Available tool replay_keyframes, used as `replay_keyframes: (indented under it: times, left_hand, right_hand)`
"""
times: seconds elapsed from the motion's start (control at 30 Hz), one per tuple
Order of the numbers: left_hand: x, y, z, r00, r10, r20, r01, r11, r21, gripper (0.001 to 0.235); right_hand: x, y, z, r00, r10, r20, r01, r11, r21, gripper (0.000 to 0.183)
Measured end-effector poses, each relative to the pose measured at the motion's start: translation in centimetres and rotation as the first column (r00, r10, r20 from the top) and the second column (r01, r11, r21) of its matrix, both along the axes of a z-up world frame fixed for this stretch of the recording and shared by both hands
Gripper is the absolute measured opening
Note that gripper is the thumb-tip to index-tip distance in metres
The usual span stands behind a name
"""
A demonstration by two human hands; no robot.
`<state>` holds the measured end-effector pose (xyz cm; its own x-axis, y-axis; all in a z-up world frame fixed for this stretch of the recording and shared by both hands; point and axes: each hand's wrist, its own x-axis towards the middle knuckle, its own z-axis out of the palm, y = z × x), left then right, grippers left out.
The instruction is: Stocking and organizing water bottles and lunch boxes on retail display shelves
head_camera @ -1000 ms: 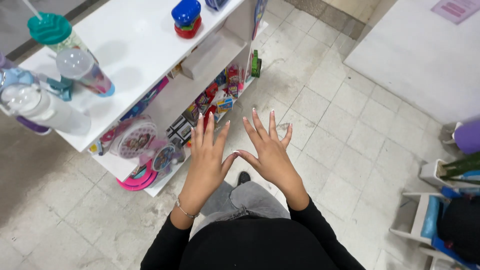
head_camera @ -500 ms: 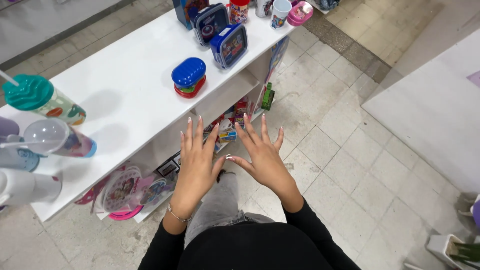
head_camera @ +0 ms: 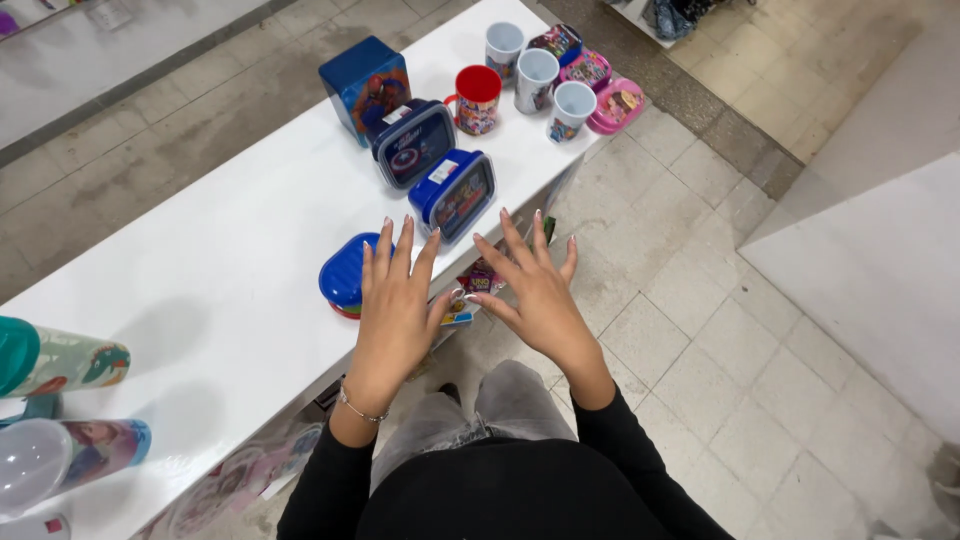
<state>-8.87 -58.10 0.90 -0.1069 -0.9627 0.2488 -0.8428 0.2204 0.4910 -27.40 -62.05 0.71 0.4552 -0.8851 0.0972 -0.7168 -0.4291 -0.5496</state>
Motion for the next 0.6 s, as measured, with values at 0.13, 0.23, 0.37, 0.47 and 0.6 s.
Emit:
replay_keyframes:
  times: [0.13,0.23,0.37,0.47,0.6]
  left_hand:
    - [1.1,-5.4,-0.5,0.995,0.101,-0.011,-0.1,0.995,0.009,0.058]
    - [1.9,-9.7,-2.4,0.976,0.213,0.044,-0.212,0.977,-0.022,0.063]
    - [2.0,-15.1,-4.3,0.922,0.386,0.006,-0.386,0.922,-0.022,0.066]
    - [2.8,-18.9,-7.9,0.869,0.488,0.078,-0.491,0.871,0.019,0.064]
    - [2.4,-20.0,-9.3,0.776,0.59,0.223,-0.614,0.788,0.052,0.054]
  right_hand:
    - [-1.1,-6.8,-1.2,0.999,0.021,0.035,-0.021,1.0,0.014,0.059]
    - [-1.2,-12.1,-3.0,0.994,0.107,0.034,-0.104,0.991,-0.078,0.06]
    - [-0.4,-17.3,-3.5,0.951,0.305,0.037,-0.301,0.949,-0.094,0.059]
    - [0.1,-20.7,-4.3,0.899,0.436,0.044,-0.431,0.898,-0.082,0.057]
    - [0.4,-23.6,-6.7,0.83,0.554,0.055,-0.553,0.832,-0.039,0.039]
